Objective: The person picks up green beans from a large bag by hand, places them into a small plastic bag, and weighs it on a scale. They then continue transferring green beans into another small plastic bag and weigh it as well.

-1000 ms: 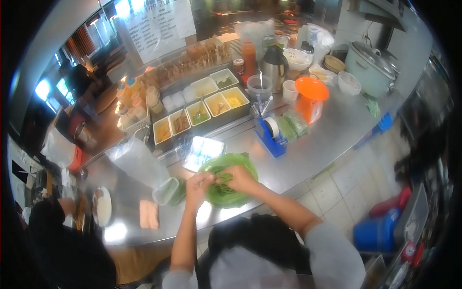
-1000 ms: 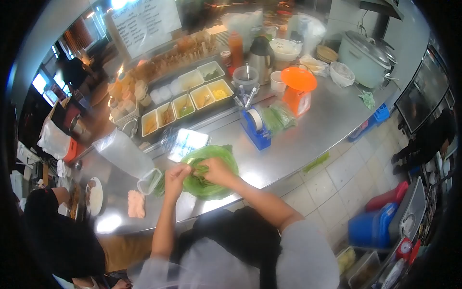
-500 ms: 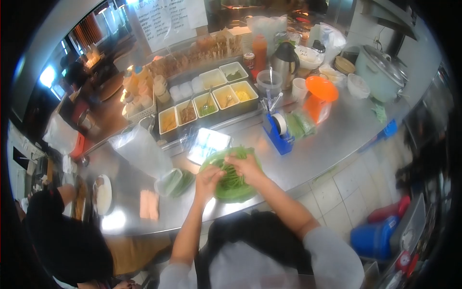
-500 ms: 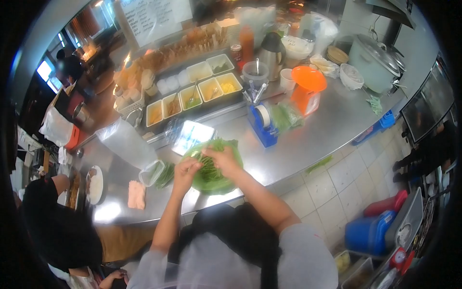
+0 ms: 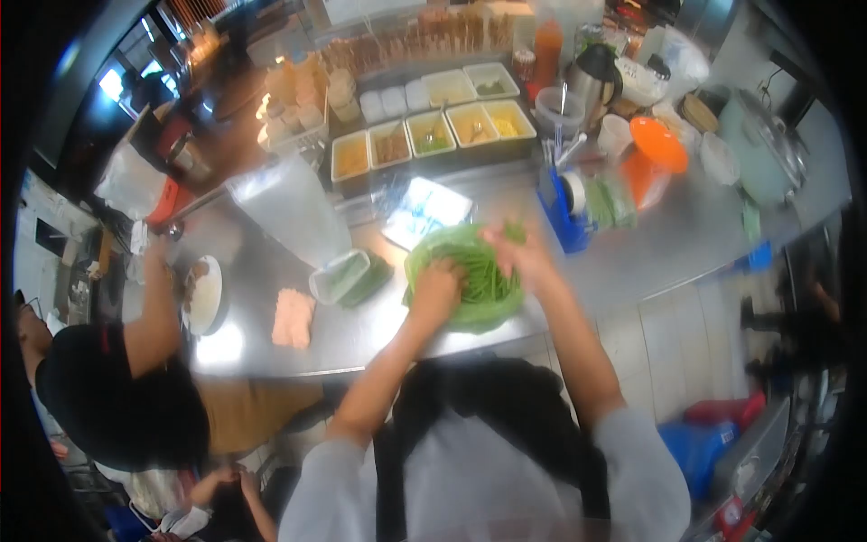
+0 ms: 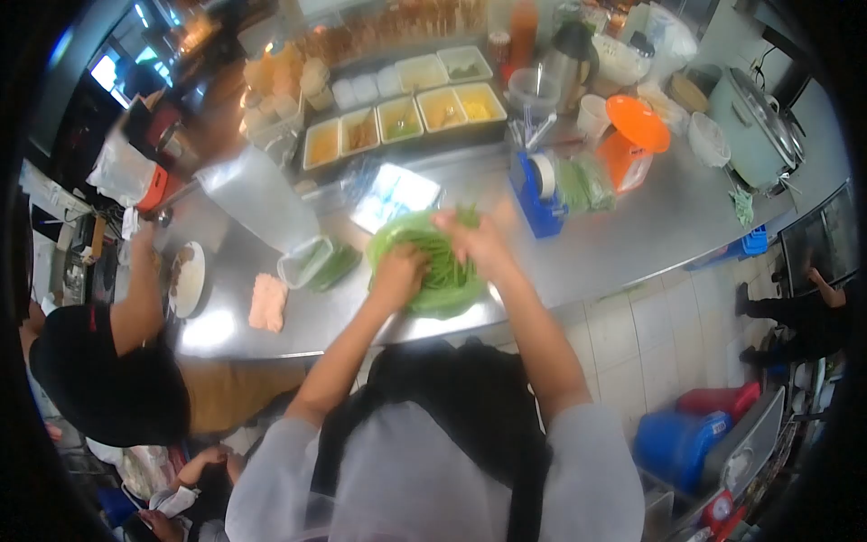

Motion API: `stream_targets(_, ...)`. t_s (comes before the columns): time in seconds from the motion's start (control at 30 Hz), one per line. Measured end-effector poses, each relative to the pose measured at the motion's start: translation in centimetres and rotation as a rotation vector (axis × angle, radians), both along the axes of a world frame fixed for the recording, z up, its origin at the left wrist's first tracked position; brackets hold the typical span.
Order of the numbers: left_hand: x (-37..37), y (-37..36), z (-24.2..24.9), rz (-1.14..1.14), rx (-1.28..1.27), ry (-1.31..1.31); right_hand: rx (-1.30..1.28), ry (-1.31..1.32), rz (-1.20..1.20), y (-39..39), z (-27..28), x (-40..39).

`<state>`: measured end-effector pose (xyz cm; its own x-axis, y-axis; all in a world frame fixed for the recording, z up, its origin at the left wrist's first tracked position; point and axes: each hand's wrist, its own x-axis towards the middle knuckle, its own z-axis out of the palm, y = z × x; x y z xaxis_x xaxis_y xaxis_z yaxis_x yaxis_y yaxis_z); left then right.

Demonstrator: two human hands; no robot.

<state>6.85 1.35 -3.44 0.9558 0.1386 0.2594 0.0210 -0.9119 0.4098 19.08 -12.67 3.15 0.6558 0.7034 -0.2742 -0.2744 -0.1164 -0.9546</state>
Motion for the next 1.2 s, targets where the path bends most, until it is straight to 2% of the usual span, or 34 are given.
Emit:
stream_targets(0.07, 0.0, -0.2, -0.1, 0.006, 0.017, -0.068, -0.052, -0.334, -0.025, 0.6, -0.4, -1.9)
stream_targets(0.13, -0.1, 0.0, 0.6, -0.049, 0.032, -0.124, -0.220, -0.511, 0.102, 0.7, -1.8, -2.5)
stream_targets(0.2, -0.1, 0.2, 1.7, -0.038, -0.004, -0.099, -0.335, -0.882, 0.146, 0.8, -2.9, -3.2)
stream_targets(0.4, -0.5, 0.4, 2.4, -0.015, -0.074, -0.011, -0.446, -0.928, 0.174, 0.9, -3.0, -3.1)
stream_targets(0.47, -0.7, 0.5, 3.6, -0.024, -0.177, -0.055, -0.458, -0.957, 0.190, 0.8, -3.3, -2.8)
stream_targets(0.53, -0.7, 1.8, 2.5, -0.027, -0.192, -0.110, -0.418, -0.884, 0.062, 0.4, -3.4, -2.5)
stream_targets(0.73, -1.0, 1.8, 3.7, 0.050, -0.157, -0.173, -0.360, -1.073, 0.186, 1.5, -2.5, -3.2)
stream_targets(0.8, -1.2, 1.7, 4.8, 0.098, -0.170, -0.177, -0.358, -1.076, 0.160, 1.7, -2.1, -3.4)
stream_targets(0.87, -1.3, 2.2, 5.5, 0.180, -0.235, -0.076, -0.359, -1.079, 0.136, 1.6, -1.6, -3.4)
stream_targets(1.0, -1.4, 3.0, 4.8, 0.133, -0.308, -0.077, -0.295, -1.080, 0.123, 1.4, -1.3, -3.4)
stream_targets(1.07, -1.2, 3.4, 4.0, 0.130, -1.017, -0.013, -0.272, -1.073, 0.148, 1.4, -1.4, -3.4)
stream_targets(1.1, -1.1, 3.4, 4.1, 0.141, -1.024, -0.007, -0.153, -0.957, 0.110, 1.5, -1.7, -3.6)
stream_targets(1.13, -0.8, 3.5, 4.3, 0.143, -1.238, 0.032, -0.039, -0.831, 0.075, 1.7, -2.0, -3.9)
stream_targets(1.17, -0.9, 3.5, 4.4, 0.153, -1.455, 0.073, -0.045, -0.808, 0.093, 1.8, -2.2, -4.1)
stream_targets(1.2, -0.9, 3.4, 4.6, 0.180, -1.466, 0.083, -0.047, -0.774, 0.006, 2.0, -2.1, -4.0)
